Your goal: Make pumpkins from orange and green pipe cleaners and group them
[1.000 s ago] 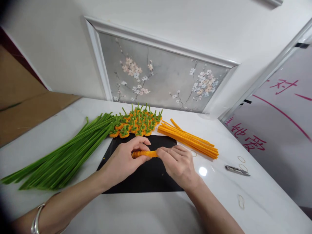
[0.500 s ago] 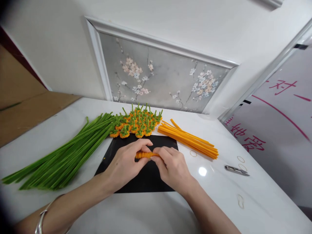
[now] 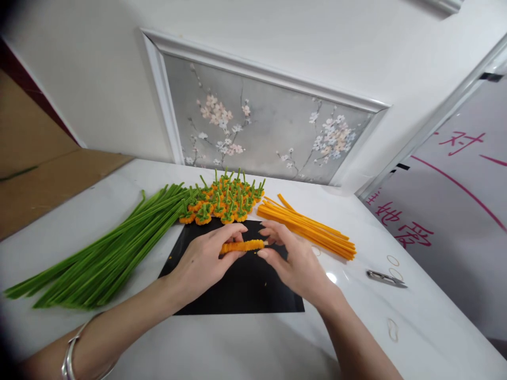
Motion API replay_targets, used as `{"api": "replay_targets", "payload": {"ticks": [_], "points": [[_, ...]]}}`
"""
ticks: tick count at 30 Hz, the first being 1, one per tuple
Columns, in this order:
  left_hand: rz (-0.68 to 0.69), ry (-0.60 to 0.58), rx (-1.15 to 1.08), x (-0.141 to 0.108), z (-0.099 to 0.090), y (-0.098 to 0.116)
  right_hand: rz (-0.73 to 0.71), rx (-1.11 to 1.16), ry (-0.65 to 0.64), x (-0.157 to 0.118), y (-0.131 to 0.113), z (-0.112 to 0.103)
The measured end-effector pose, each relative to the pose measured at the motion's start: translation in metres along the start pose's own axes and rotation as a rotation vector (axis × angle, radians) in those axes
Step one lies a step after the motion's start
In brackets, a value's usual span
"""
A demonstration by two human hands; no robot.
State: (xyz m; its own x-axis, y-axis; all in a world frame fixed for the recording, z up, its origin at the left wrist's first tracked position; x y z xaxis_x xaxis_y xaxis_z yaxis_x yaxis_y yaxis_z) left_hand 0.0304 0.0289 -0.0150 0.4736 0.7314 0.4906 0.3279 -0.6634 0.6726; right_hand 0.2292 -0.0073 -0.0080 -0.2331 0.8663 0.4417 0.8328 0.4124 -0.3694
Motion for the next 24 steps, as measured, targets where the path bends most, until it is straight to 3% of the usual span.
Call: {"api": "replay_targets", "payload": {"ticks": [4,11,15,18,24], "points": [[-0.028,-0.02,-0.017,0.001,-0.002,-0.002,-0.025,-0.061,-0.021,0.002,0.007,-0.001],[-0.055,-0.044,-0.106,-0.005,0.006,0.0,-0.108,-0.103,0.007,-0.001,-0.01,0.024],[-0.05,-0.072,-0.136,-0.003,0.004,-0.001,-0.112,-0.118,0.048,-0.001,-0.01,0.028],[-0.041,-0.172,-0.08,0.002,-0.006,0.0,-0.117,-0.125,0.085,0.0,-0.004,0.024],[-0.167,-0.397,0.244,0.006,-0.016,-0.003,-0.122,-0.118,0.061,0.001,0.001,0.024]]}}
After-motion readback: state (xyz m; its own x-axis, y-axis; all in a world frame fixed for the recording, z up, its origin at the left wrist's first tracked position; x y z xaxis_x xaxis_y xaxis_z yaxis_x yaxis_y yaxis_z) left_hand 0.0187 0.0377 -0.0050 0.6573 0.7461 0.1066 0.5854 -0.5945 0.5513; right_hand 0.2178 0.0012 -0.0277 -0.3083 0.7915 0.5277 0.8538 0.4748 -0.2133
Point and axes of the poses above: each hand's wrist, its own x-axis towards the middle knuckle, its own z-axis out of the palm, y = z × x, the point moved 1 cm from there along x, towards the middle knuckle, and after that the axes turned 15 degrees about -x, right-handed, at the moved point
